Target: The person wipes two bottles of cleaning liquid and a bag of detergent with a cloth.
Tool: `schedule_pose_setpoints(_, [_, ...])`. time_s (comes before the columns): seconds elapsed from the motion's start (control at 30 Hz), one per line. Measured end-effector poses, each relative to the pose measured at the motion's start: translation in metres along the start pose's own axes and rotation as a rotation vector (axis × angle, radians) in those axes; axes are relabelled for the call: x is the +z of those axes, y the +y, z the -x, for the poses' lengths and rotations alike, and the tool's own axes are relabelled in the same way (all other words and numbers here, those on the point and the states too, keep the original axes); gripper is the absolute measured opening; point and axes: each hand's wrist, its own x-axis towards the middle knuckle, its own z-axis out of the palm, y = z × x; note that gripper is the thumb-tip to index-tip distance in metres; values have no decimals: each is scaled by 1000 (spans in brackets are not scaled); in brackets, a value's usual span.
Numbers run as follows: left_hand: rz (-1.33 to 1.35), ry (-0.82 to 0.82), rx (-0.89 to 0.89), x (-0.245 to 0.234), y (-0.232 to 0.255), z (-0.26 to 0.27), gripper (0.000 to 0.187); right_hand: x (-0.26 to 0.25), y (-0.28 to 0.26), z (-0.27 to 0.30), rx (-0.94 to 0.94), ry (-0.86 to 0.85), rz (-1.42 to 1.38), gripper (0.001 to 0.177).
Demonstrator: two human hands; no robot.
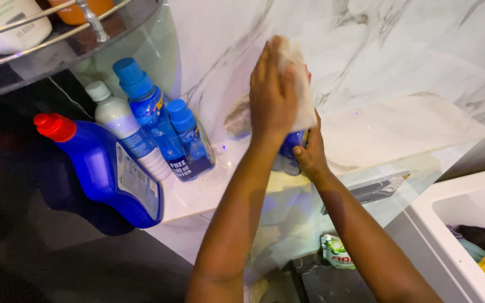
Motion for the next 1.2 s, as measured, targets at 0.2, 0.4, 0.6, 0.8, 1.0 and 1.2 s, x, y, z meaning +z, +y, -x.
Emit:
schedule_pose_setpoints(0.2, [-270,23,21,-5,27,38,83,2,-3,1,-36,4,40,110])
schedule_pose_setpoints(0.4, [-214,124,-5,-1,21,62,95,10,-4,-8,312,169,-320,59])
schedule_pose_setpoints(0.6, [-138,159,-148,5,12,85,112,11,-2,-9,68,134,-107,63])
schedule_pose_setpoints(0.8, [-35,89,-281,8,-7,130,116,5,5,-5,46,125,-90,78])
schedule_pose_setpoints(1.0, [-466,-174,-360,-13,-9,153,103,5,8,-5,-1,138,-43,76])
schedule_pose_setpoints(1.2, [-368,-495,-519,-50,-21,155,73,-15,-23,4,215,80,184,57])
